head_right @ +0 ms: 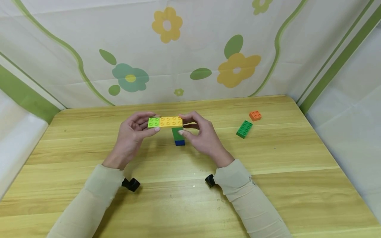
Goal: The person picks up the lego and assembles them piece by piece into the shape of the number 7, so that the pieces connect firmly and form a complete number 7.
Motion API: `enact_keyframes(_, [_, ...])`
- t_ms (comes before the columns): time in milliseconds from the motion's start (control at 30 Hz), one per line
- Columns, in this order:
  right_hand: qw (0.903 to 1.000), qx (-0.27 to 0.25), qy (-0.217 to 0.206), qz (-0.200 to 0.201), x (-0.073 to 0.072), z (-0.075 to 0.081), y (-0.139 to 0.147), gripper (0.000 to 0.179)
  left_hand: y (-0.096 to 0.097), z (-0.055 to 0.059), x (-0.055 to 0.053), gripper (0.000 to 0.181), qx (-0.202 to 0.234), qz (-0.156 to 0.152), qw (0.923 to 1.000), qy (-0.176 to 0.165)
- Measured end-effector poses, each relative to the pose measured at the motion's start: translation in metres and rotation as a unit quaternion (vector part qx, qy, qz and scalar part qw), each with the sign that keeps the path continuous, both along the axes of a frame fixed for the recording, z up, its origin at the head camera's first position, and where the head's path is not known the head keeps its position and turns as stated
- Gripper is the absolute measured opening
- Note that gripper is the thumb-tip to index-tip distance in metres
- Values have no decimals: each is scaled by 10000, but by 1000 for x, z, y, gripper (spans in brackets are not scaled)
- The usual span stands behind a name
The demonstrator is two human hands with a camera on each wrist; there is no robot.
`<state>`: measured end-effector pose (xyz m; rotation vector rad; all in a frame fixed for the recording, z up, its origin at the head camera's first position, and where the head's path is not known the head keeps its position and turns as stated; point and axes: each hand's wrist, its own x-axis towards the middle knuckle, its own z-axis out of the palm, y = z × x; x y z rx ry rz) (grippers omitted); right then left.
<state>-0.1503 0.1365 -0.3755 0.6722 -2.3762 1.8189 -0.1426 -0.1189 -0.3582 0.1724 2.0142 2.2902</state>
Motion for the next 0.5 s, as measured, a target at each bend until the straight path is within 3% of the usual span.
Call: enact_keyframes(500, [10000,4,34,24,0,0,-1,36,-5,5,-5,39,-411,-271,9988,-88])
